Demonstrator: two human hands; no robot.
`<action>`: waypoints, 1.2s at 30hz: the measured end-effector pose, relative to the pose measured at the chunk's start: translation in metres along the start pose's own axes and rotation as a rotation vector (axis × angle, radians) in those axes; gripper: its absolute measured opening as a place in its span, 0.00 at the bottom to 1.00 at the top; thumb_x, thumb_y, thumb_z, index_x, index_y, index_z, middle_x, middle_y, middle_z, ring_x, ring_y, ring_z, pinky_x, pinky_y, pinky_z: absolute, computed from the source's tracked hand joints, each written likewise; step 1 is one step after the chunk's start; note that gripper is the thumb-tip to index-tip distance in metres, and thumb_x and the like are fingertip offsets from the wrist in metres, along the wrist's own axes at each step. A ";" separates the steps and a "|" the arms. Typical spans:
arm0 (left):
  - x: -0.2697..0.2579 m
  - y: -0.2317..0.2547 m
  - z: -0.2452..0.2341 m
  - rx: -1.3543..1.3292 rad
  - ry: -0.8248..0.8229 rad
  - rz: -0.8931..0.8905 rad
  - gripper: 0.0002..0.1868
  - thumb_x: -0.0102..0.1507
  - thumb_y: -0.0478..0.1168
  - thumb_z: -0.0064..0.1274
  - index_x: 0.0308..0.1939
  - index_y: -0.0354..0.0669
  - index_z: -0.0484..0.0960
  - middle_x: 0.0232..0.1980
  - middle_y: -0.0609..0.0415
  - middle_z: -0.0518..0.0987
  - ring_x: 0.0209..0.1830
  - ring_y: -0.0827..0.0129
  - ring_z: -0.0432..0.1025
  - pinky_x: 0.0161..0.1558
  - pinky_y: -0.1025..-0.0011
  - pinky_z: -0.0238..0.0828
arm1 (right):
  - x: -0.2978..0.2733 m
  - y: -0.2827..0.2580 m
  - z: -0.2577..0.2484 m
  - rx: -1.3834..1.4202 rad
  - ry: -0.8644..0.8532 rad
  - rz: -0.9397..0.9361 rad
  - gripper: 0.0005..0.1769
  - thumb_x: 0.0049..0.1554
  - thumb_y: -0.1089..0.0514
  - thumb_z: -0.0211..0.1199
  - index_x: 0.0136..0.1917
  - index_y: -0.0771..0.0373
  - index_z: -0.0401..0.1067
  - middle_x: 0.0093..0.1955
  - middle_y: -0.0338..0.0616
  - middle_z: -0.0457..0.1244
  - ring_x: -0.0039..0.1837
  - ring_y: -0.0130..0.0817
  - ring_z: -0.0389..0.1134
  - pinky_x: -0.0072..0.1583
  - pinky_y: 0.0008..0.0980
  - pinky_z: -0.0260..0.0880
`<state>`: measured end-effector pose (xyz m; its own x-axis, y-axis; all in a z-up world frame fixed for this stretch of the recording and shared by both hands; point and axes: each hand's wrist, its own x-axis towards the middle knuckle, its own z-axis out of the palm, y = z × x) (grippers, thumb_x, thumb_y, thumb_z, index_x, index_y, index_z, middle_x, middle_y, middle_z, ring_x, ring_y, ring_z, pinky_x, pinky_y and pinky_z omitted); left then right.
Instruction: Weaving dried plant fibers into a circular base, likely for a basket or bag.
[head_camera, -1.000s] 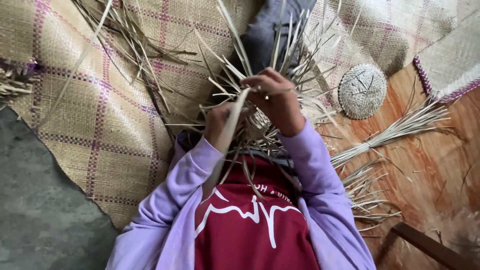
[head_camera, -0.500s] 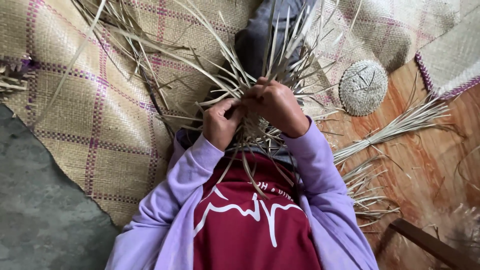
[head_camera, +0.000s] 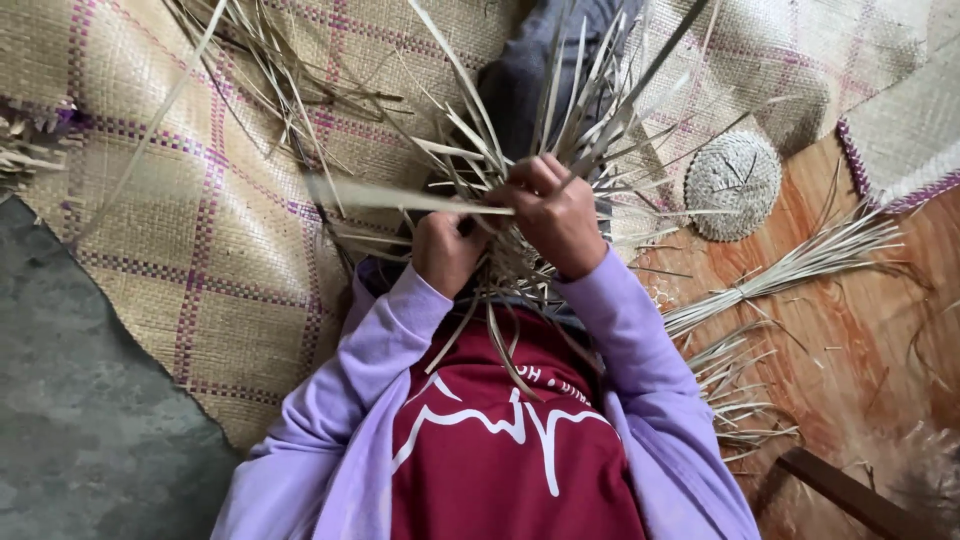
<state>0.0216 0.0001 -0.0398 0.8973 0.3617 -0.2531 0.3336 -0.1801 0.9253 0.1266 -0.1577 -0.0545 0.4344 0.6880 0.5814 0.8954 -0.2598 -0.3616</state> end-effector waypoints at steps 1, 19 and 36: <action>0.001 -0.002 0.002 0.060 0.028 0.085 0.08 0.62 0.42 0.66 0.30 0.45 0.87 0.28 0.47 0.83 0.34 0.59 0.82 0.37 0.63 0.78 | 0.007 0.000 0.002 -0.088 0.007 -0.005 0.08 0.57 0.66 0.65 0.42 0.54 0.80 0.44 0.41 0.64 0.42 0.39 0.68 0.44 0.34 0.73; -0.005 -0.015 0.003 0.253 0.105 0.293 0.03 0.62 0.42 0.63 0.36 0.51 0.88 0.35 0.54 0.86 0.40 0.54 0.82 0.40 0.58 0.79 | 0.015 -0.026 -0.037 0.213 -0.140 0.350 0.08 0.59 0.59 0.72 0.43 0.63 0.75 0.38 0.47 0.64 0.41 0.50 0.69 0.44 0.45 0.71; -0.005 -0.005 -0.001 -0.103 -0.112 -0.006 0.08 0.62 0.44 0.65 0.36 0.44 0.92 0.32 0.47 0.87 0.36 0.69 0.80 0.41 0.68 0.76 | -0.032 -0.036 -0.028 0.094 0.075 0.034 0.07 0.62 0.67 0.64 0.47 0.62 0.83 0.46 0.50 0.73 0.46 0.43 0.74 0.49 0.39 0.76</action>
<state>0.0155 0.0007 -0.0428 0.9238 0.2570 -0.2837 0.3131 -0.0808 0.9463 0.0834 -0.1894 -0.0396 0.4733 0.6267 0.6190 0.8685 -0.2147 -0.4467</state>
